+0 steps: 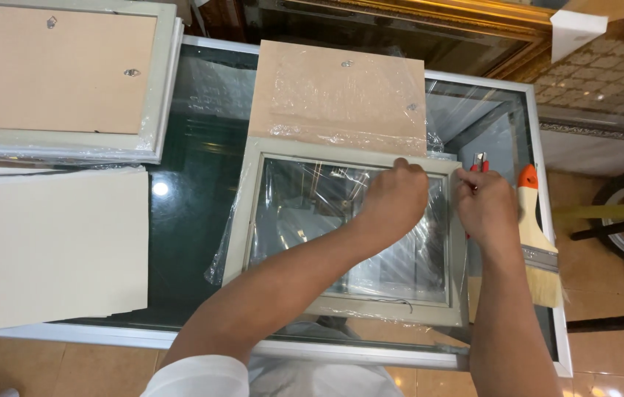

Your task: Wiping the glass of a picture frame with a cloth.

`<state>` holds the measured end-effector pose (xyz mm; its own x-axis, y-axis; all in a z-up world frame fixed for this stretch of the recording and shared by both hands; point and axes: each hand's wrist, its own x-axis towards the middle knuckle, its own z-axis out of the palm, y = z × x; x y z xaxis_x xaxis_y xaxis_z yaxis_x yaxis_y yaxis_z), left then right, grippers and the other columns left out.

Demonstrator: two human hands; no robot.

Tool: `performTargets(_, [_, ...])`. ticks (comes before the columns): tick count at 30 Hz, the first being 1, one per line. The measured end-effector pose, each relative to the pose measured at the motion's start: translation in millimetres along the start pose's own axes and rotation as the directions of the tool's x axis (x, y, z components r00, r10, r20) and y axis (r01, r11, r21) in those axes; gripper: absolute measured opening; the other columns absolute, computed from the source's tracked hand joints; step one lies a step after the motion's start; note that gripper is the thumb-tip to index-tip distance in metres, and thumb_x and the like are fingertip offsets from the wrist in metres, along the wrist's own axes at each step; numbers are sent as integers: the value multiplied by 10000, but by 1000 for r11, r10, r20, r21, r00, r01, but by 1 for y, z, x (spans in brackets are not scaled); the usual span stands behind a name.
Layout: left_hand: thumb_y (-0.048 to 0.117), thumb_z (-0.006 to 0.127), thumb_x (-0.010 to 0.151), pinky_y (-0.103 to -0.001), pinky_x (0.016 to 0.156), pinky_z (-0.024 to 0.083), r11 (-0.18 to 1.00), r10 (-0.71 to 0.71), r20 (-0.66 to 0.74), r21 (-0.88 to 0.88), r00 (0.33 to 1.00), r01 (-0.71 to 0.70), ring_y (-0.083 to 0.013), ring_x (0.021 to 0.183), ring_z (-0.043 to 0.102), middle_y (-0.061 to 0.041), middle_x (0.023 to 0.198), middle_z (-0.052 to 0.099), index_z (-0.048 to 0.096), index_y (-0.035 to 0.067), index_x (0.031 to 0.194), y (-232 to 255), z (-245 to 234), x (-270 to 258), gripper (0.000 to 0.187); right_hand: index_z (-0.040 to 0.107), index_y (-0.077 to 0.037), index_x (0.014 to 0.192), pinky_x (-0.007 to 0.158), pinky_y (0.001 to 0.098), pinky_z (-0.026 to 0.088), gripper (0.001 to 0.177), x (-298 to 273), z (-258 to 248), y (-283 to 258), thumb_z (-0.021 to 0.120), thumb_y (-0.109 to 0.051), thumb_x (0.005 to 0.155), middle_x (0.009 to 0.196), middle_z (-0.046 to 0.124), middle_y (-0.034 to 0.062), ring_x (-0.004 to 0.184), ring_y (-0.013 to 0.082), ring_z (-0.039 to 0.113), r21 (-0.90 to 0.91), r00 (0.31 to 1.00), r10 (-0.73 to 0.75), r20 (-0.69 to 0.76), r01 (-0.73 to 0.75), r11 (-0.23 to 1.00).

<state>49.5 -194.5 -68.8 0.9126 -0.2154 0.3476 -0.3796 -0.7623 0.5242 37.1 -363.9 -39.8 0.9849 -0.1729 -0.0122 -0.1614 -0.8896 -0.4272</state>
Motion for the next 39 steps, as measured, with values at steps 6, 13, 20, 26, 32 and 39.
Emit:
performTargets(6, [179, 559, 975, -421, 488, 589, 994, 90, -191, 78, 977, -77, -359, 589, 732, -95, 724, 618, 696, 19, 727, 31, 25, 8, 325, 769, -186, 1245, 931, 624, 525, 363, 4, 0, 2, 587, -89, 946, 1177, 705, 202, 1142, 484, 635, 27, 998, -2, 58, 1, 1000])
performTargets(13, [119, 555, 972, -442, 494, 578, 980, 184, -155, 104, 971, -170, -365, 633, 737, -89, 802, 630, 712, 37, 792, 22, 37, 8, 252, 770, -190, 1238, 942, 613, 519, 355, 8, 4, 10, 576, -126, 948, 1197, 702, 205, 1158, 484, 625, 32, 997, 5, 81, -8, 999])
performTargets(20, [83, 560, 876, -515, 523, 587, 949, 316, 81, -12, 945, -316, -430, 707, 738, -160, 874, 663, 740, 64, 844, 20, 12, -29, 183, 767, -141, 1245, 958, 608, 513, 334, 3, -5, -2, 573, -132, 973, 1207, 704, 244, 1171, 509, 621, 6, 995, 2, 101, -2, 1000])
performTargets(26, [28, 556, 861, -581, 601, 597, 897, 440, 293, -194, 849, -398, -459, 802, 735, -201, 930, 685, 748, 12, 839, 38, -40, -63, 194, 757, -136, 1261, 959, 599, 522, 341, 2, -2, -9, 588, -274, 1000, 1189, 719, 251, 1157, 490, 641, -38, 992, 63, 111, -59, 998])
performTargets(32, [44, 577, 862, -526, 722, 604, 829, 559, 420, -272, 715, -488, -386, 944, 724, -126, 1006, 686, 801, 132, 891, 34, -40, -85, 242, 733, -125, 1311, 967, 595, 521, 418, -2, 0, -20, 659, -254, 920, 1197, 712, 271, 1164, 489, 645, -90, 990, 99, 101, -90, 992])
performTargets(39, [137, 727, 816, -428, 829, 497, 801, 595, 403, -230, 695, -553, -294, 974, 655, 2, 931, 644, 784, 278, 796, -5, -57, -90, 153, 701, -58, 1348, 961, 622, 518, 455, -13, -8, -31, 630, -155, 910, 1276, 658, 310, 1194, 534, 614, -113, 992, 42, 117, -29, 993])
